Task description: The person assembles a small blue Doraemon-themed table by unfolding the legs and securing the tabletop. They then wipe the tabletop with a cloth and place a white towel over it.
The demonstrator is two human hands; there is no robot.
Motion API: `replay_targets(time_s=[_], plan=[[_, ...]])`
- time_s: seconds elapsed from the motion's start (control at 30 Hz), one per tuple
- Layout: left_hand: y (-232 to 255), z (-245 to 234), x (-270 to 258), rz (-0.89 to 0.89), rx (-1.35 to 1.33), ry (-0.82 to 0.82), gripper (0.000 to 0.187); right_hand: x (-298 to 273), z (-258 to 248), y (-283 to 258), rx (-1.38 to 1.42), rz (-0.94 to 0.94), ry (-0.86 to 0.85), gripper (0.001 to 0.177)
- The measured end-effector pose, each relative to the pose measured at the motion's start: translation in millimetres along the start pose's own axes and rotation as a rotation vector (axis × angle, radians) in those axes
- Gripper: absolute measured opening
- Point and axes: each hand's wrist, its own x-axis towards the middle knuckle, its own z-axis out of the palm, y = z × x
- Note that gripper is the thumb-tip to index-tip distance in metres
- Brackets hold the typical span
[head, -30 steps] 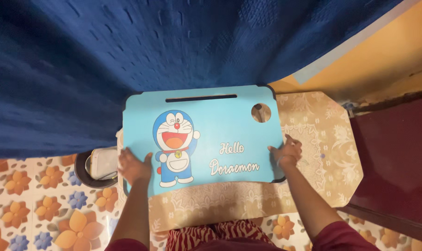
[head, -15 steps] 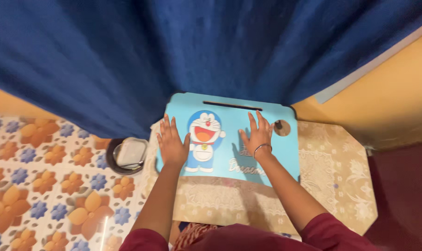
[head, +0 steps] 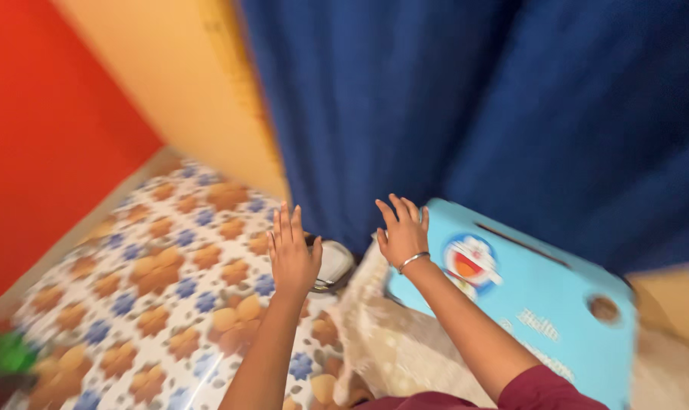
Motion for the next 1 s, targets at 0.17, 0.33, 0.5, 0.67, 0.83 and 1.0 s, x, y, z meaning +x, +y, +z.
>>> replay_targets(time_s=[0.17, 0.33, 0.5, 0.67, 0.83, 1.0], plan=[[-85.7, -78.8, -28.8, -0.207, 0.139, 0.169, 0.076, 38.4, 11.8, -119.9, 0.017, -0.187, -0.074, 0.084], [-132.0, -138.5, -55.6, -0.470, 0.238, 0.288, 0.084, 69.5, 22.5, -209.9, 0.091, -0.421, -0.068, 0.087], [-160.4, -194.5, -95.5, -0.594, 0.441, 0.521, 0.078, 84.8, 34.4, -298.4, 0.145, -0.692, -0.108, 0.091], [-175.9, -250.9, -159.9, -0.777, 0.607, 0.663, 0.078, 53.5, 38.5, -402.9, 0.254, -0.950, -0.083, 0.086], [-189.8, -301.8, -242.2, -0.918, 0.751, 0.761, 0.081, -3.2, 28.9, -499.9, 0.383, -1.169, -0.066, 0.084], [-213.6, -346.4, -320.7, -1.068, 0.862, 0.826, 0.079, -76.7, 18.7, -583.7, 0.479, -1.320, -0.089, 0.086]])
